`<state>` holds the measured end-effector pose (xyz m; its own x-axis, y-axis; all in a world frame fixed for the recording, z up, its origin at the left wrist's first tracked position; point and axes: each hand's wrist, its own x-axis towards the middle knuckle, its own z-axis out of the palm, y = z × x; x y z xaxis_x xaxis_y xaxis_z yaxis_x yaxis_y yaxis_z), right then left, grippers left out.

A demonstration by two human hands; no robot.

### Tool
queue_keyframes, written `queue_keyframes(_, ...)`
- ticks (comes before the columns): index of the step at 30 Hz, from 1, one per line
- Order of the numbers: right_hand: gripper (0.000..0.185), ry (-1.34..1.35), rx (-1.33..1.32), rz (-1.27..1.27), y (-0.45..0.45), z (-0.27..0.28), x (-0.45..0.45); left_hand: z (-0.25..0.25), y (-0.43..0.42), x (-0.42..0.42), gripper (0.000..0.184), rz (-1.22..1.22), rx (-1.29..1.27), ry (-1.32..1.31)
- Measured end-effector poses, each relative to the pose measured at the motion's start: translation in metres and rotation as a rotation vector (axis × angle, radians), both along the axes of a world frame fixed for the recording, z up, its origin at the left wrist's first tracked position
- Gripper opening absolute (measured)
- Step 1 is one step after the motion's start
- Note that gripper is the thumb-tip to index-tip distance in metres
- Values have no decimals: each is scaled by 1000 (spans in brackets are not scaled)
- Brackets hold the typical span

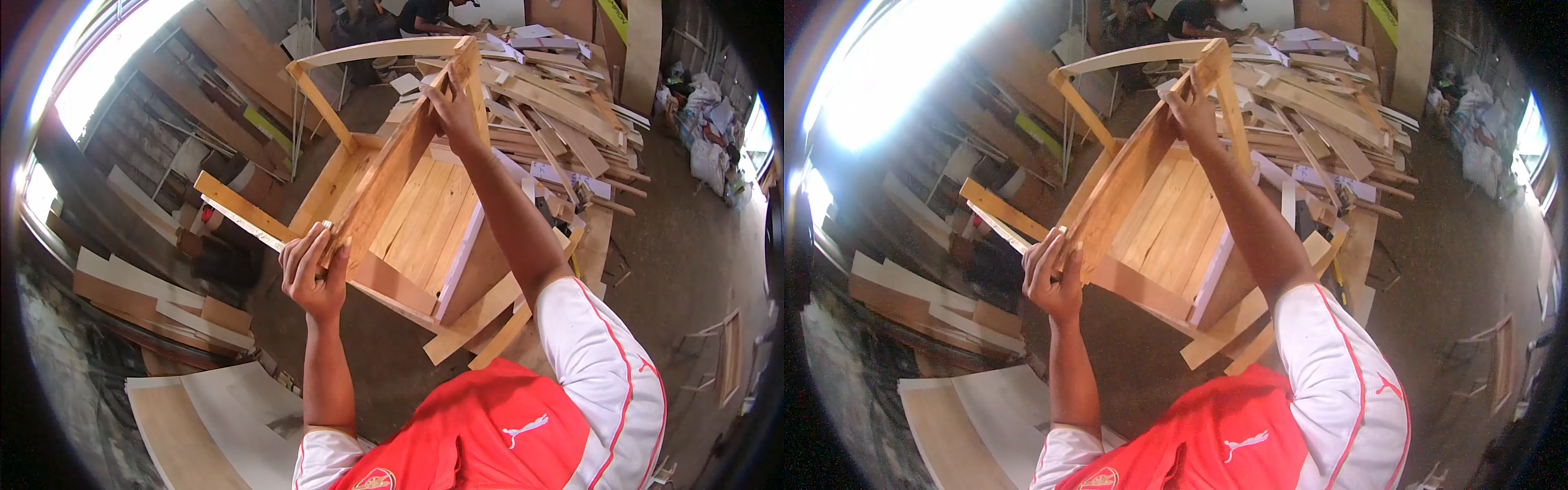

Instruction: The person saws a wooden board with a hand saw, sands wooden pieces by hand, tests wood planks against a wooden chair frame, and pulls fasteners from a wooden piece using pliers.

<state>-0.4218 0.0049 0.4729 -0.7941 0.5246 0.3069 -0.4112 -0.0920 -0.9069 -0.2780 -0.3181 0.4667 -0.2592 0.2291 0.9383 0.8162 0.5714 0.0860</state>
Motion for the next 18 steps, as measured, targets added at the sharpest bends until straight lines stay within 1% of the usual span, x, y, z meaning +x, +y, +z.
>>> queue_keyframes(5,92,64,38,-26,8,-19,-24,-2,1,-1,32,10,55,-18)
queue_keyframes(6,92,-62,2,3,11,-17,-23,-4,0,-3,37,-2,64,-7)
queue_keyframes(8,94,15,18,-19,12,-25,-31,-6,2,-2,42,-22,130,-37)
queue_keyframes(9,94,41,17,-16,11,-23,-29,-7,3,-3,45,-36,164,-49)
queue_keyframes(10,96,10,-32,14,6,-11,-15,-8,2,-5,52,-61,168,-41)
queue_keyframes(14,93,-78,-22,93,3,0,0,-7,2,-5,54,-70,165,-29)
queue_keyframes(17,91,-34,8,77,7,-8,-8,-8,1,-6,54,-69,168,-36)
queue_keyframes(18,94,-8,12,71,8,-9,-10,-9,1,-6,54,-71,175,-35)
